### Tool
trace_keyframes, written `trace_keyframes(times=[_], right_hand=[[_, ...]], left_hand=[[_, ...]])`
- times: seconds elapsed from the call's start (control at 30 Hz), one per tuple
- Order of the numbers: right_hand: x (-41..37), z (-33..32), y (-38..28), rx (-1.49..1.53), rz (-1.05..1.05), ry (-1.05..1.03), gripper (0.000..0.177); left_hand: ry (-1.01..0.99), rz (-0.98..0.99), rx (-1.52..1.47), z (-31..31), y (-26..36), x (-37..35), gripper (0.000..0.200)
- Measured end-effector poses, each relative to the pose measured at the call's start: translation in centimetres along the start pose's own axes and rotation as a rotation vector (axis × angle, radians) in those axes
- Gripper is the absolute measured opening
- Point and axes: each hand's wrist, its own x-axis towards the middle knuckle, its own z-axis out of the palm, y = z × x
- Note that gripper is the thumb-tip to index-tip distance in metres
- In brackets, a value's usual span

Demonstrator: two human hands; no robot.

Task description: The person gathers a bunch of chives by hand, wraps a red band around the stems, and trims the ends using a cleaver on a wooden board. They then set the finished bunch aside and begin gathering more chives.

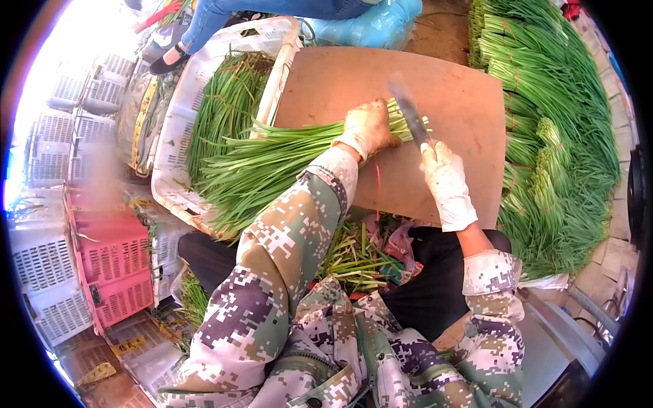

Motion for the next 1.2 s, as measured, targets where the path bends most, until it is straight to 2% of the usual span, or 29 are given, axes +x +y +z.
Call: trace_keyframes(times=[0.03,0.1,0.23,0.3,0.53,0.63,0.7,0.73,0.8,0.83,0.93,1.1,1.17,1.2], right_hand=[[-0.1,-0.5,-0.3,0.000,0.009,0.009,0.020],[0.1,-1.3,-1.1,0.228,0.128,0.053,0.022],[2.0,-2.1,1.6,0.197,0.282,0.108,0.026],[2.5,-2.1,2.7,-0.110,0.062,0.194,0.027],[2.8,-2.1,3.9,-0.044,0.075,0.244,0.028],[2.9,-2.0,3.4,-0.075,0.059,0.219,0.030],[2.4,-1.6,2.5,-0.114,0.127,0.151,0.030],[1.7,-1.1,2.0,-0.231,-0.065,0.158,0.030],[1.3,-0.2,1.1,-0.362,-0.020,0.005,0.031],[1.6,-0.1,1.6,-0.206,-0.037,0.047,0.033],[2.7,-1.4,1.0,-0.100,0.043,0.034,0.034],[2.4,-1.1,1.0,0.020,0.003,0.062,0.032],[2.0,-2.3,-0.1,0.374,0.129,0.109,0.028],[1.7,-2.8,-1.0,0.377,0.125,0.104,0.028]], left_hand=[[-0.011,-0.003,0.005,0.0,0.2,0.1,0.068],[-0.012,0.006,-0.004,-0.3,-0.4,0.1,0.070],[-0.024,0.012,0.006,-0.5,0.5,0.1,0.074],[-0.028,-0.001,-0.003,-0.5,0.3,0.1,0.075],[-0.065,-0.011,-0.018,-0.9,0.2,0.0,0.080],[-0.045,-0.022,-0.032,-1.0,0.3,0.0,0.083],[-0.025,-0.028,-0.042,-1.0,0.4,-0.1,0.084],[-0.034,-0.029,-0.045,-1.1,0.4,-0.1,0.085],[-0.042,-0.028,-0.046,-1.0,0.5,0.0,0.085],[-0.047,-0.021,-0.054,-1.0,0.5,0.1,0.086],[-0.057,-0.013,-0.057,-1.3,0.2,0.1,0.088],[-0.048,0.000,-0.119,-0.8,-0.3,0.4,0.076],[-0.018,-0.021,-0.112,-0.5,-0.2,0.5,0.074],[-0.014,-0.004,-0.113,-0.5,-0.3,0.4,0.073]])
